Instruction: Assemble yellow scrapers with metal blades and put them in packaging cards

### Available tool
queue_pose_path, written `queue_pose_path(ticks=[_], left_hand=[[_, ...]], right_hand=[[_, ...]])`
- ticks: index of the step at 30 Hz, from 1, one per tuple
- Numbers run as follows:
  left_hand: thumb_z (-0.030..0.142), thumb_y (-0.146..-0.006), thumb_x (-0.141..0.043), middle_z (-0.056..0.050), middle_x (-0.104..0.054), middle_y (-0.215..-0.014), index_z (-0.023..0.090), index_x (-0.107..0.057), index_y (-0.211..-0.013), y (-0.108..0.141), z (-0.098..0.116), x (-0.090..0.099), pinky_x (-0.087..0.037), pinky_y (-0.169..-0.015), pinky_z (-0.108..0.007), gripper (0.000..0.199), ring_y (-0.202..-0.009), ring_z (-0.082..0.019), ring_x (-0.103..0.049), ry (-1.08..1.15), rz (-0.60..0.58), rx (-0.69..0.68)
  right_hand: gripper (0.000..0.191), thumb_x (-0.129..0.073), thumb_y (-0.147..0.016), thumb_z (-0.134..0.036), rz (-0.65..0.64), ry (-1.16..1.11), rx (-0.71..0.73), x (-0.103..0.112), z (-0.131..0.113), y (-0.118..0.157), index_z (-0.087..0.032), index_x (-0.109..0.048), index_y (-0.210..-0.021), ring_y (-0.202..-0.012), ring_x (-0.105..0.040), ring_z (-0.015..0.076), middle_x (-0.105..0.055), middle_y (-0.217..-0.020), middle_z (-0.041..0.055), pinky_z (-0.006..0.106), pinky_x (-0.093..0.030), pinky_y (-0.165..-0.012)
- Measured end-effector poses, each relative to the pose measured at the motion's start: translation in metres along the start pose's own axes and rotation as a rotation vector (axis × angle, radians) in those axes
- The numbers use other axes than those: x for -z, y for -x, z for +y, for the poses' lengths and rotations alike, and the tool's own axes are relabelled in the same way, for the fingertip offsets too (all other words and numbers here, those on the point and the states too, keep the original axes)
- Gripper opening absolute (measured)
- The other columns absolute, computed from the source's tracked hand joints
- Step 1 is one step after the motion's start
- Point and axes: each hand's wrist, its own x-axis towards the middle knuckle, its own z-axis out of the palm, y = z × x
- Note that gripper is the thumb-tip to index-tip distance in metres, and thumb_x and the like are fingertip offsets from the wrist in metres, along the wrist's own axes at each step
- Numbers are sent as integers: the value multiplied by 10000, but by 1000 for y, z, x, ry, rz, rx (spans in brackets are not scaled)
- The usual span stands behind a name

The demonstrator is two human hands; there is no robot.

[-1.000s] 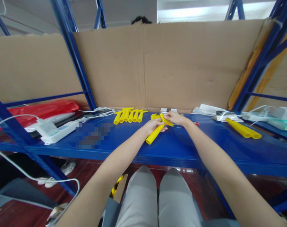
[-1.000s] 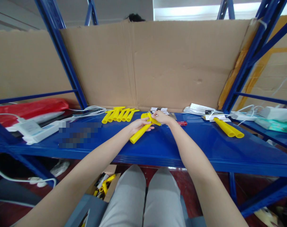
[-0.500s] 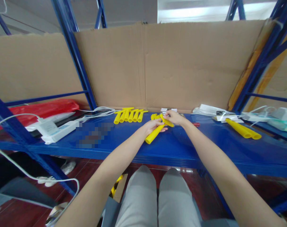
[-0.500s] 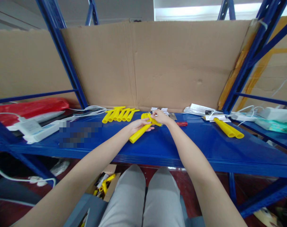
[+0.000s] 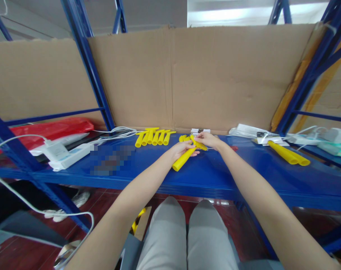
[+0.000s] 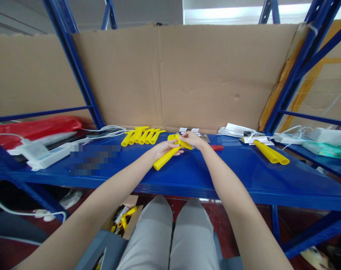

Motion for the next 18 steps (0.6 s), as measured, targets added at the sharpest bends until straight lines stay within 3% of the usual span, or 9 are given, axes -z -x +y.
queue_pose_path(ticks=[3, 6, 18], left_hand=[[-42, -794, -602, -132, -688, -1021, 172, -424, -1376, 2, 0, -3, -595, -658, -302, 646, -742, -206, -726, 10, -6, -18], [-42, -813, -573, -120, -694, -1017, 180, -433, -1359, 5, 1, -8, -598, -647, -283, 606, -744, -196, -729, -1, 19, -22], [-42, -795, -618, -113, -708, -967, 153, -479, -1316, 0, 0, -5, -586, -652, -275, 573, -686, -172, -717, -23, 76, -44]], right_hand=[[376, -731, -706, -520, -86, -103, -66, 2, -1, 4, -158, -632, -702, -584, -510, 113, -647, -676, 24, 217, -407, -526], [450, -753, -645, -592, -89, -173, -92, 4, -1, 6, -166, -612, -675, -561, -494, 110, -637, -644, 23, 216, -380, -489], [476, -761, -617, -610, -59, -140, -63, 2, -4, 7, -175, -569, -637, -546, -456, 97, -559, -586, -16, 219, -341, -486]])
